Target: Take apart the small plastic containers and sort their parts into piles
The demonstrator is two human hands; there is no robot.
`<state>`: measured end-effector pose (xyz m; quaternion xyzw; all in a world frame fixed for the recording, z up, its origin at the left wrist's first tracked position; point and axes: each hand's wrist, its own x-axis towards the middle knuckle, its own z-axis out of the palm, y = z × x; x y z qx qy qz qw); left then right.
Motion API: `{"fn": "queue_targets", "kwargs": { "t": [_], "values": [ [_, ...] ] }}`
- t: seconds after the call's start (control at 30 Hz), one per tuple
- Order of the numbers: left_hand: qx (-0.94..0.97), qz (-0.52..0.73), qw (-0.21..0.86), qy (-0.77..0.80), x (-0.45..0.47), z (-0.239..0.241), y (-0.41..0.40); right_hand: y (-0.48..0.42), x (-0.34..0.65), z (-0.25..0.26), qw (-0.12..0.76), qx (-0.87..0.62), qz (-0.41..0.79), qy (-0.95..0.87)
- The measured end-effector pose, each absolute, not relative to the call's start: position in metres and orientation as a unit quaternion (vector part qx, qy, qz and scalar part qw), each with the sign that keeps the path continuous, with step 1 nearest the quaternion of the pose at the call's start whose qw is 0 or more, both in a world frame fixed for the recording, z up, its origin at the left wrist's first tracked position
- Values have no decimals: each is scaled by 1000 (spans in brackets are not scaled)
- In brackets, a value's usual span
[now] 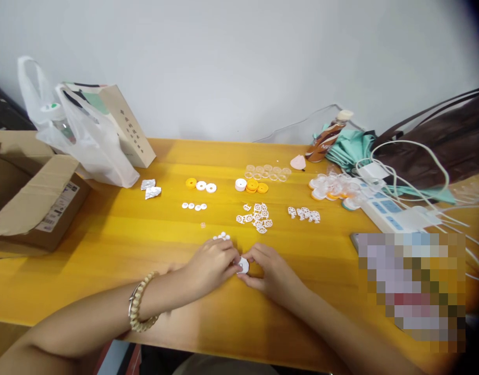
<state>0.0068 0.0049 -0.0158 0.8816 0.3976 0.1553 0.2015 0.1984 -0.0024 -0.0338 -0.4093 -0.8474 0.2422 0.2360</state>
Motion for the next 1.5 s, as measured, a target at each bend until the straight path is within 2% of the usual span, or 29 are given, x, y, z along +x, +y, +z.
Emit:
{"fn": "queue_targets", "kwargs": {
  "t": [0.43,0.7,0.9,1.03,1.27,1.5],
  "values": [
    [846,205,289,398,9,-18,4,-2,198,-36,246,-409,243,-844],
    [851,215,289,383,3,-15,3,0,200,-34,252,-404,258,-841],
    [775,224,293,513,-43,9,28,3,203,-31,234,-405,281,-838],
    [741,196,336,548,-59,0,37,4,202,-31,232,-404,283,-838],
    [726,212,427,495,-51,-13,34,5,199,-30,235,-411,280,-835],
    [743,217,382,505,-45,-16,28,4,199,-32,259,-406,274,-832]
  ]
}}
